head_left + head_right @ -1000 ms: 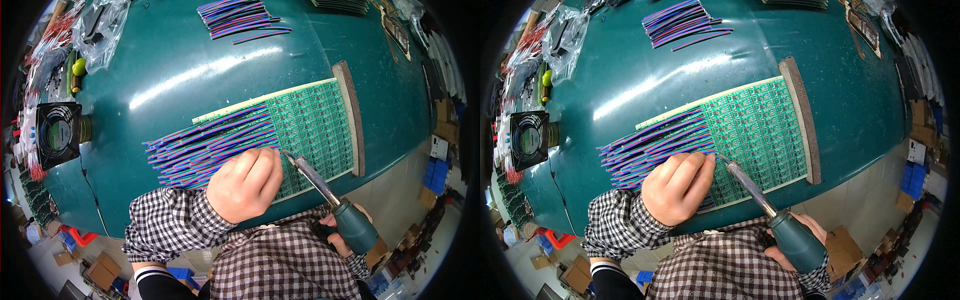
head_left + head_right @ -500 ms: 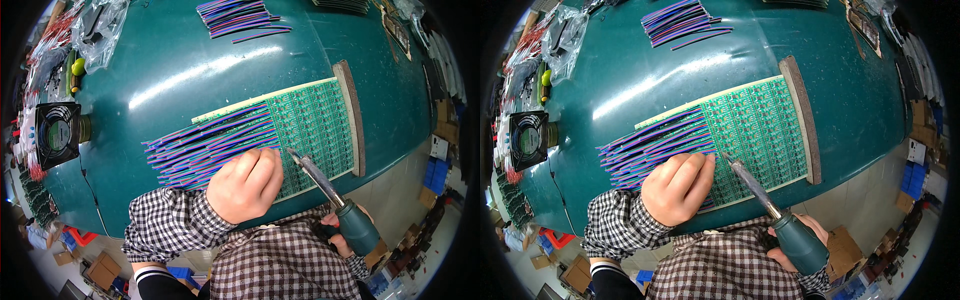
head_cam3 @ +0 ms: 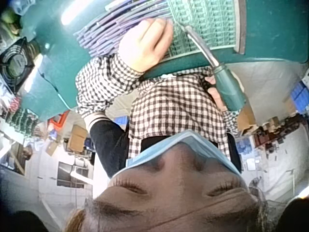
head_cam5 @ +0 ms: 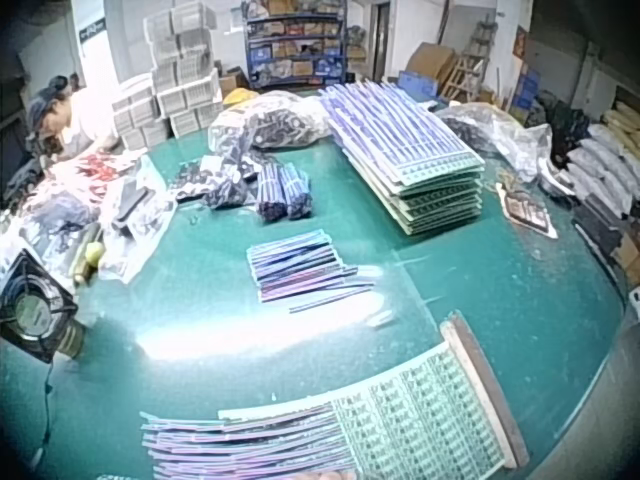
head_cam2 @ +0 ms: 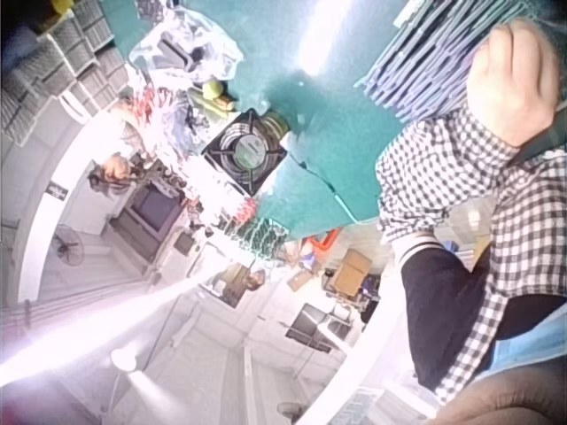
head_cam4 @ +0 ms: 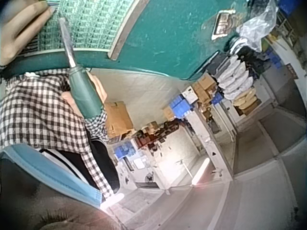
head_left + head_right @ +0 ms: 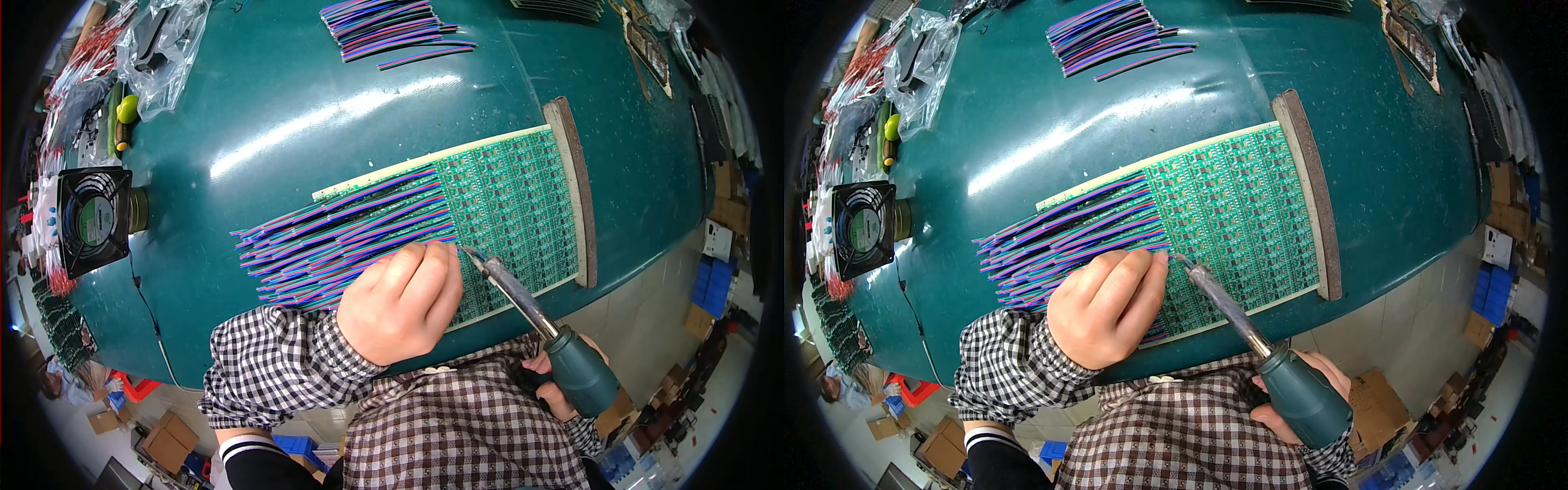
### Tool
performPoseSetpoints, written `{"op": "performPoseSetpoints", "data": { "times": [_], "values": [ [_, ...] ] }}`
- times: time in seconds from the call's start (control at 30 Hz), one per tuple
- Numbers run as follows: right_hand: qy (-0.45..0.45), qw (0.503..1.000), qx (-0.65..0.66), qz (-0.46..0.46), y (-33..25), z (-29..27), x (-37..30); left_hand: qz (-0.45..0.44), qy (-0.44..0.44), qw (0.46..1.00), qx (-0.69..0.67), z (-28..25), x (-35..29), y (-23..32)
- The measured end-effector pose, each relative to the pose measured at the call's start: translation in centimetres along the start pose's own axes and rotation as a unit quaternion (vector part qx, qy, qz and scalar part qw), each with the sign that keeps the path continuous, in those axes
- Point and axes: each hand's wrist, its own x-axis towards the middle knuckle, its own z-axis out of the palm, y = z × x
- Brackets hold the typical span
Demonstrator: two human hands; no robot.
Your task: The person places wire ribbons onto a circuit board by hand and solders them into place using a soldering iron.
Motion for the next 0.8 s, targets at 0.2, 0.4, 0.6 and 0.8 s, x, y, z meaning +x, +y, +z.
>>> {"op": "performPoseSetpoints", "data": {
  "times": [0.2,0.4,0.6,0.8],
  "values": [
    [-0.003,1.0,0.001,0.001,0.18,0.02,-0.06,0.006,0.003,1.0,0.005,0.15,-0.01,-0.06],
    [0.017,1.0,-0.001,0.0,0.45,0.31,-0.53,0.014,0.011,1.0,0.013,0.18,-0.04,-0.04],
    [-0.004,1.0,-0.009,0.009,0.17,0.0,-0.07,0.017,0.009,1.0,0.018,0.17,-0.12,0.05],
    [-0.007,1.0,-0.008,0.006,0.26,-0.03,-0.13,0.015,0.006,1.0,0.019,0.23,-0.15,0.17]
  ]
}}
